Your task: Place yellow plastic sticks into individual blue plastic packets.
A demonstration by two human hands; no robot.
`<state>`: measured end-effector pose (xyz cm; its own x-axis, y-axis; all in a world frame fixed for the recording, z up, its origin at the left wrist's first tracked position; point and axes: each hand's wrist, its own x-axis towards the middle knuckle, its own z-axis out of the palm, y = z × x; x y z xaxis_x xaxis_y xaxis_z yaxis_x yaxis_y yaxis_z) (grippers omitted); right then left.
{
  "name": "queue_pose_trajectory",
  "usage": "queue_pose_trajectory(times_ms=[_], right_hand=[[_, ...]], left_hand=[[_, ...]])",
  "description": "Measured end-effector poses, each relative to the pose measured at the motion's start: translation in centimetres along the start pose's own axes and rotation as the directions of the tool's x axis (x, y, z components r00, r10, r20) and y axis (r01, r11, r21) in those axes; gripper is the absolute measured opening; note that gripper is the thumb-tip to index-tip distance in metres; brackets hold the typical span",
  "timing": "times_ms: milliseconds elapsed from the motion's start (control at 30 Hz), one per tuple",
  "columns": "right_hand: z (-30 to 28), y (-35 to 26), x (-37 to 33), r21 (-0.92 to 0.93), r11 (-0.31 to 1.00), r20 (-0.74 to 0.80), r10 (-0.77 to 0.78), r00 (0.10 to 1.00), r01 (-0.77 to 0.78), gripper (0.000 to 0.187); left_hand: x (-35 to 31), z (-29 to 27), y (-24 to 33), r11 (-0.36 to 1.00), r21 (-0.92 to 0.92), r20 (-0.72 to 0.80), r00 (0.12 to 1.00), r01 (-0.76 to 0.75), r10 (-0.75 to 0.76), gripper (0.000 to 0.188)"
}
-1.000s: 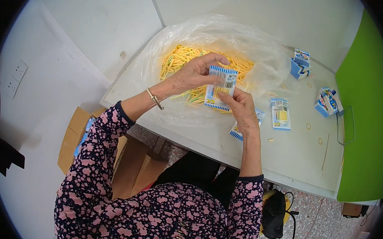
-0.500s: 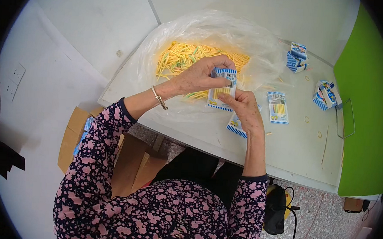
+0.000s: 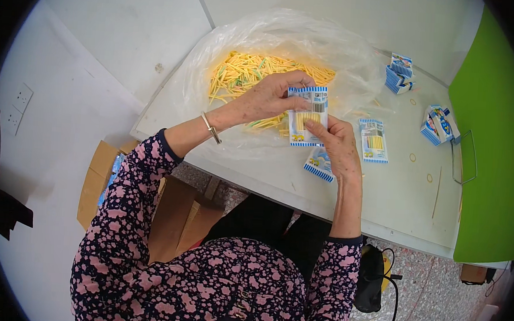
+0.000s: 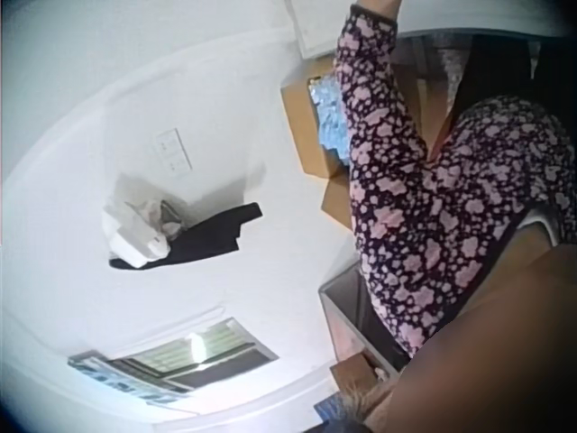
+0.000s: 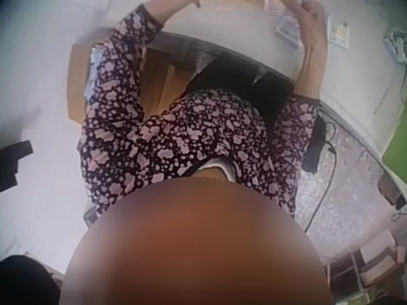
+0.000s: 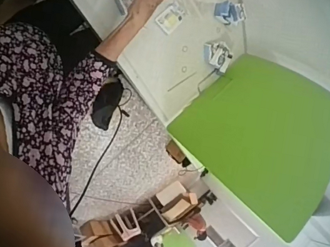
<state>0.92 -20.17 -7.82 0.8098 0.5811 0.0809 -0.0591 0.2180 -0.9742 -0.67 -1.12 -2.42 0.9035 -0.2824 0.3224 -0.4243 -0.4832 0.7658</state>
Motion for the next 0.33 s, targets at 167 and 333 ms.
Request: queue_pose_trajectory(times_ms=[167,333], right_hand=[[-1.1,-0.5,-0.3,-0.098,0.995,0.000,-0.010,1.000,0.010,0.022],[-4.9,-3.3,-1.1,-0.057,0.996,-0.066,0.063,0.996,-0.066,0.023]], left_hand=[[0.0,0.3,-0.4,0.991,-0.131,0.034,0.999,-0.027,0.032,0.037],[-0.8,-1.5,0.2,0.884,-0.402,0.068,0.971,0.237,-0.230,0.040]])
